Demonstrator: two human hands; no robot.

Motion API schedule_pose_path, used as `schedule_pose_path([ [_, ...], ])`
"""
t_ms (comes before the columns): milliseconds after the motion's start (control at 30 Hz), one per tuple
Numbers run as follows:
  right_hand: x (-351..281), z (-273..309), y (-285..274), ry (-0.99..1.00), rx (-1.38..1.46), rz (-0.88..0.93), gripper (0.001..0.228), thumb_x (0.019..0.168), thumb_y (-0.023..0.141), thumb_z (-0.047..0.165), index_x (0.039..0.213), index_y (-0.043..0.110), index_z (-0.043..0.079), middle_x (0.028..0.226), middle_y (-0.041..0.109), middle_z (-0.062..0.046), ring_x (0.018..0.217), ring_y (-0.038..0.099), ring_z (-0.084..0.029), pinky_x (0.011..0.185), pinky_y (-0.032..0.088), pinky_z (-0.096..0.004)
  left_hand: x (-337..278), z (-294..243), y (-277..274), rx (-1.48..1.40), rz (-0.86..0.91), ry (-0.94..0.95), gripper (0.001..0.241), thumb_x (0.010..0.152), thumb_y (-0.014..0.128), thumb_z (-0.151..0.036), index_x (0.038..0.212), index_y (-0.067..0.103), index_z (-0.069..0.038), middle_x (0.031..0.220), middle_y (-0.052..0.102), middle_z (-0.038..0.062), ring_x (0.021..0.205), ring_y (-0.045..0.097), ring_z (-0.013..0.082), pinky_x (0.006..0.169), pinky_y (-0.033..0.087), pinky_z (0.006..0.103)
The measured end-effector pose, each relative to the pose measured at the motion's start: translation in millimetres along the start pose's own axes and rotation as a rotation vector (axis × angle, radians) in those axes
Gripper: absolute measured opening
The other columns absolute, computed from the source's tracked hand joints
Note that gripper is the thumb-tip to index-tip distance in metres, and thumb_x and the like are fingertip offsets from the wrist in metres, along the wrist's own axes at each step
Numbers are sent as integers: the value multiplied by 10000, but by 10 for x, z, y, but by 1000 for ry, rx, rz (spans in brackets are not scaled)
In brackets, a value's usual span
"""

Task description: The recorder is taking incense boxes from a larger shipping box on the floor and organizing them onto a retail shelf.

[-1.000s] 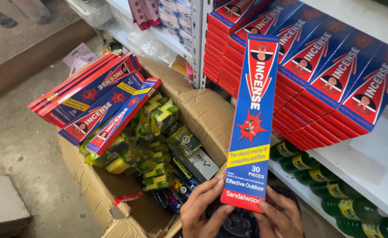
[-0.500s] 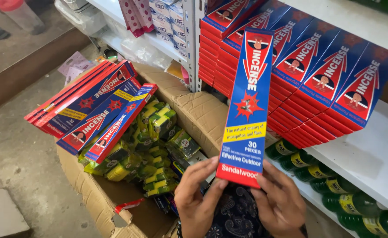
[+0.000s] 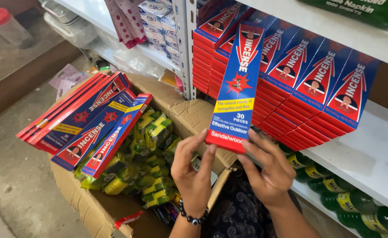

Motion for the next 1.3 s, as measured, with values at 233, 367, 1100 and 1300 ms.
schedule_pose_path([
  [233,173,-105,205,12,-41,6,321,915,780,15,1225,697,15,1326,682,-183,1219,699,-269,1052,589,-372,286,144,79,18,-30,-23,326,942,736,-3,1267,713,-15,1100,693,82,1013,650,166,880,520,267],
  [367,350,-168,265,15,-70,-10,319,930,780,16,1239,703,26,1345,677,-173,1236,695,-269,1067,597,-375,465,236,174,21,-21,13,312,961,728,-18,1273,709,-22,1095,693,78,1025,667,165,923,536,286],
  [1100,812,-478,475,27,-174,-10,266,947,800,44,1205,734,34,1315,715,-159,1197,725,-257,1029,584,-358,999,687,496,-188,-8,39,282,1015,689,-17,1296,676,10,1156,682,54,1029,673,104,919,567,257],
  [1300,895,-519,536,-13,-241,-1,274,941,809,61,1206,740,46,1302,726,-144,1192,718,-272,1032,572,-375,1090,769,544,-222,-2,7,309,1011,689,-14,1319,671,6,1125,664,33,963,646,74,858,552,233],
])
Point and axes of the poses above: each hand's wrist, its own x-axis towards the middle knuckle, its own y-axis out of the palm, z = x × y, the point moved 2 cm from there along x, towards the middle knuckle
